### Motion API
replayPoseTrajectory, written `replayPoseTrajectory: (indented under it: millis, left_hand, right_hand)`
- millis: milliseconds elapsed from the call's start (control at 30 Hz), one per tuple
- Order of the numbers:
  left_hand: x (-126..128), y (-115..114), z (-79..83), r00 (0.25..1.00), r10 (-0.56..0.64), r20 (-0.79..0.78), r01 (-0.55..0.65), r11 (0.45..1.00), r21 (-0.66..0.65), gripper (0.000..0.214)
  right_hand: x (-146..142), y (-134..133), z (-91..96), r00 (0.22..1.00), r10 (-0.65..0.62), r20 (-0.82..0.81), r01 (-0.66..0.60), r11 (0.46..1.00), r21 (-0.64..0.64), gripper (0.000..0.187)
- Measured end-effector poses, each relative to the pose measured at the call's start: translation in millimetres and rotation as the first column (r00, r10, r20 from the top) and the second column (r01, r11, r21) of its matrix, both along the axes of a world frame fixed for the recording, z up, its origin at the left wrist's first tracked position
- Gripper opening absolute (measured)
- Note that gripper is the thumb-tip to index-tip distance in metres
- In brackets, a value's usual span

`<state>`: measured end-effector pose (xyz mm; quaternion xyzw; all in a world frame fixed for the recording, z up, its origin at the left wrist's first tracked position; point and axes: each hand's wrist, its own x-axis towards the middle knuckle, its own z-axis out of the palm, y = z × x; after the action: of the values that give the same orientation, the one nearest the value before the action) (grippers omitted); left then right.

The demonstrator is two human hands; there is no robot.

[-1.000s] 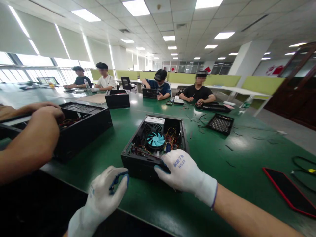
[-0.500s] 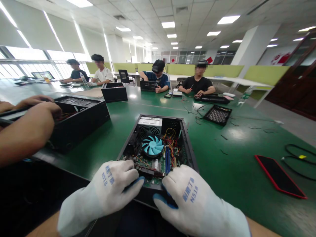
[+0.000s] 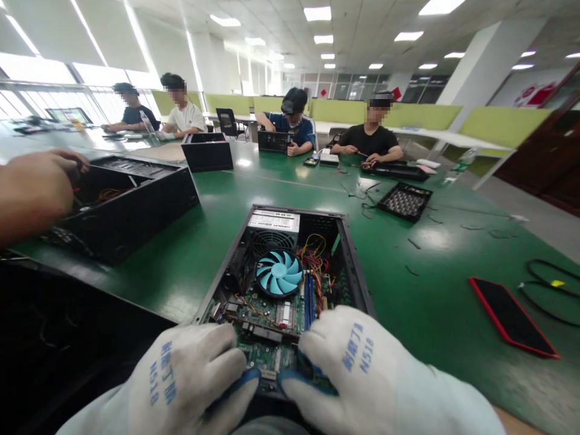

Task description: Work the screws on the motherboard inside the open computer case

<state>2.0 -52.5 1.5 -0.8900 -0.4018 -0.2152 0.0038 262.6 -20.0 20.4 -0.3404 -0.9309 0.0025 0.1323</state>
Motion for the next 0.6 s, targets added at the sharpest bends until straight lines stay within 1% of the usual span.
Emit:
replayPoseTrajectory:
  millis: [67,167,267,367,467,500,600]
  left_hand:
    - [-1.5,1.9,0.8,1.0,-0.011,0.02,0.011,1.0,0.003,0.017]
    - [-2.7,3.1,2.1,0.999,-0.019,0.034,0.018,1.0,0.021,0.021]
    - [-2.1,1.9,1.4,0.999,0.005,0.048,-0.007,0.999,0.036,0.024]
    - [-0.6,0.9,-0.3,0.998,0.022,0.058,-0.025,0.998,0.053,0.026]
    - [0.7,1.2,-0.6,0.998,0.028,0.062,-0.032,0.998,0.062,0.027]
    - [0.8,1.4,-0.3,0.997,0.031,0.067,-0.035,0.997,0.067,0.027]
    - [0.6,1.9,0.9,0.996,0.031,0.08,-0.037,0.996,0.079,0.027]
  right_hand:
    - [-10.6,25.5,0.8,0.994,0.015,0.108,-0.018,1.0,0.023,0.026]
    - [-26.3,62.6,-8.4,0.955,-0.039,0.294,0.017,0.997,0.077,0.031]
    - [-43.0,86.9,-17.6,0.892,-0.033,0.45,0.019,0.999,0.035,0.034]
    - [-60.9,97.4,-18.6,0.808,-0.026,0.588,0.037,0.999,-0.007,0.033]
    - [-73.6,99.8,-16.8,0.742,-0.014,0.67,0.042,0.999,-0.026,0.016]
    - [-75.6,99.7,-17.3,0.736,-0.01,0.677,0.036,0.999,-0.025,0.013]
    - [-75.4,97.9,-23.3,0.764,-0.005,0.645,-0.013,1.0,0.023,0.019]
